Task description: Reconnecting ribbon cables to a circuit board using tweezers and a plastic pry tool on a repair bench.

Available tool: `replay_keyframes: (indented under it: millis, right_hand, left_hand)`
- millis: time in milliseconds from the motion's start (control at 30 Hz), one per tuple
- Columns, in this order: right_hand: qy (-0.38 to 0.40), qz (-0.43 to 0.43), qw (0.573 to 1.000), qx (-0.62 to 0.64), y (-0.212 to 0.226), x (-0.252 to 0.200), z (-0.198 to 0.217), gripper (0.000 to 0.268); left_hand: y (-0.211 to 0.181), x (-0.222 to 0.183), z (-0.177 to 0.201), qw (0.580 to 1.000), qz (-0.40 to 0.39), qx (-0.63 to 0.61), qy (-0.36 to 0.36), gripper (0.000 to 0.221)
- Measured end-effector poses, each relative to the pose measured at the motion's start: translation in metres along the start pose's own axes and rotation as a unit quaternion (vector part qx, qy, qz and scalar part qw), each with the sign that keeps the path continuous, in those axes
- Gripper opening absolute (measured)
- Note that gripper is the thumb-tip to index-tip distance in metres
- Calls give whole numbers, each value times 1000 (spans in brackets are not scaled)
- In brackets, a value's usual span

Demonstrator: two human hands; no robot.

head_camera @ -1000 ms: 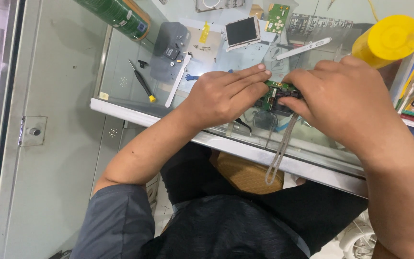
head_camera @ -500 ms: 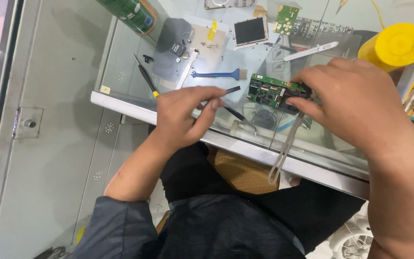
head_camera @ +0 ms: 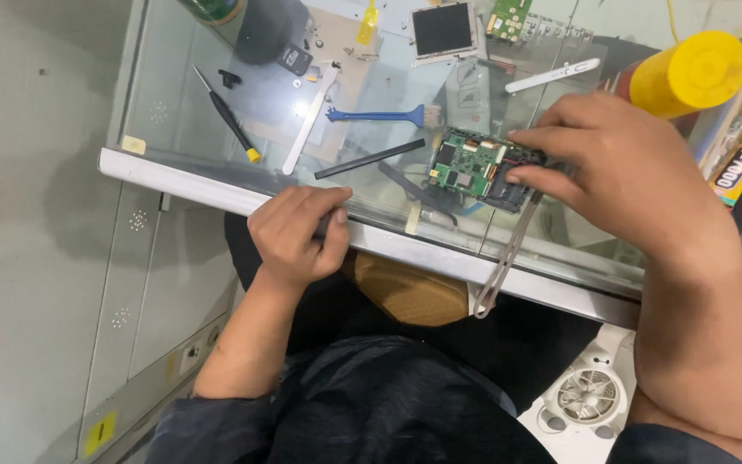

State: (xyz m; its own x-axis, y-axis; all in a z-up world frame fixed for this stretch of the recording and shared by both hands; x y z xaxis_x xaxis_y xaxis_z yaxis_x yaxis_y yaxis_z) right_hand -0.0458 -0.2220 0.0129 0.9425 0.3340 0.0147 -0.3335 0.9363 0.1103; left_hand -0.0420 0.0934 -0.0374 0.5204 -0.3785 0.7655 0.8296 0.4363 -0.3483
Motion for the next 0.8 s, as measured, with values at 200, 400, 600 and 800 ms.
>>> replay_keyframes:
  millis: [200,400,600,800]
  right_hand:
    - [54,2,998,40,1,6,-11,40]
    - [-6,20,1000,-5,7,0,9,37]
    - [-136,0,990,45,-26,-20,40,17]
    - [-146,-66,987,-6,-47,-11,24,20]
  left_hand:
    - [-2,5,0,1000,-6,25,4,29]
    - [-4,9,1,1000,4,21,6,25]
    - [8,13,12,986,139,-76,51,20]
    - [20,83,6,969,164,-133,130,25]
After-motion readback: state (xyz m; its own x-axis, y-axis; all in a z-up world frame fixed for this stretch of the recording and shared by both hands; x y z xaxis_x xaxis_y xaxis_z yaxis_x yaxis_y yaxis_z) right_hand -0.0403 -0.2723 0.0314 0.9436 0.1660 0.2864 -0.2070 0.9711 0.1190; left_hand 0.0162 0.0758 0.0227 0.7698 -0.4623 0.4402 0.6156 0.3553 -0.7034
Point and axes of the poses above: each hand's wrist, its own x-axis towards the middle knuckle, its own z-axis out of the back of the hand, y = z × x, the point moved 3 cm from there along x, towards the middle knuckle, and after that the axes turned 7 degrees about -z, right-handed, at the moved point
